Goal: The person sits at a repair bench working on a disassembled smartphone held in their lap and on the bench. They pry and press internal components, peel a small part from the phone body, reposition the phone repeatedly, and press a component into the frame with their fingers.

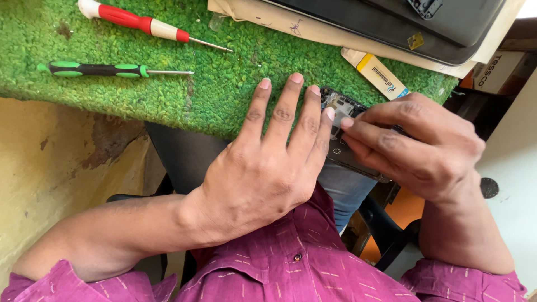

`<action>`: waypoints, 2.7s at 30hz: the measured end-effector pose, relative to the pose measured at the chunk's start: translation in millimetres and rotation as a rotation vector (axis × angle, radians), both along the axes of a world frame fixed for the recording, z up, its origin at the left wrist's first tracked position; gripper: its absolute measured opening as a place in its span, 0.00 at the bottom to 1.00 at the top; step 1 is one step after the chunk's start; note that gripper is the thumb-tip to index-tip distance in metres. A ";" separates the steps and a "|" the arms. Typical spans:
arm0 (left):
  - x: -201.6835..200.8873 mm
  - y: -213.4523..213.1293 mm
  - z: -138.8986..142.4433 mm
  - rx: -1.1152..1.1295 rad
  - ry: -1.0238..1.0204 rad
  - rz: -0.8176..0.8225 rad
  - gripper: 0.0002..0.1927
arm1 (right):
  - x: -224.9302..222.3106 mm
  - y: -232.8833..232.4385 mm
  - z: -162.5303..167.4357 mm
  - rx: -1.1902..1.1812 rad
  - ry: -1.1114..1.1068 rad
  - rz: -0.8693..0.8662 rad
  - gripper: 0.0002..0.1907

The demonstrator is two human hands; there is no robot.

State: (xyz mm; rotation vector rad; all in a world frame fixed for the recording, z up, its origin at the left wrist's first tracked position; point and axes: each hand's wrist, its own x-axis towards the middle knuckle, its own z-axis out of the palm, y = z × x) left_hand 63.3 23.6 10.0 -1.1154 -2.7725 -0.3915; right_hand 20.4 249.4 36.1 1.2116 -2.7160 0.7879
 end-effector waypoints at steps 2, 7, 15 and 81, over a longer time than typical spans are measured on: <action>0.9 -0.1 0.2 -0.001 -0.001 0.003 0.25 | 3.8 -3.4 -2.3 0.015 0.011 -0.027 0.11; 2.6 -1.7 0.5 -0.002 -0.003 0.002 0.24 | 10.1 -5.3 0.0 0.033 -0.024 -0.049 0.12; 4.0 -2.0 1.6 0.000 0.000 0.007 0.24 | 20.5 -11.9 -5.4 0.040 0.051 -0.113 0.10; 11.3 11.9 -6.0 -0.063 0.008 0.013 0.25 | 24.1 -9.0 -17.5 0.018 0.101 -0.081 0.07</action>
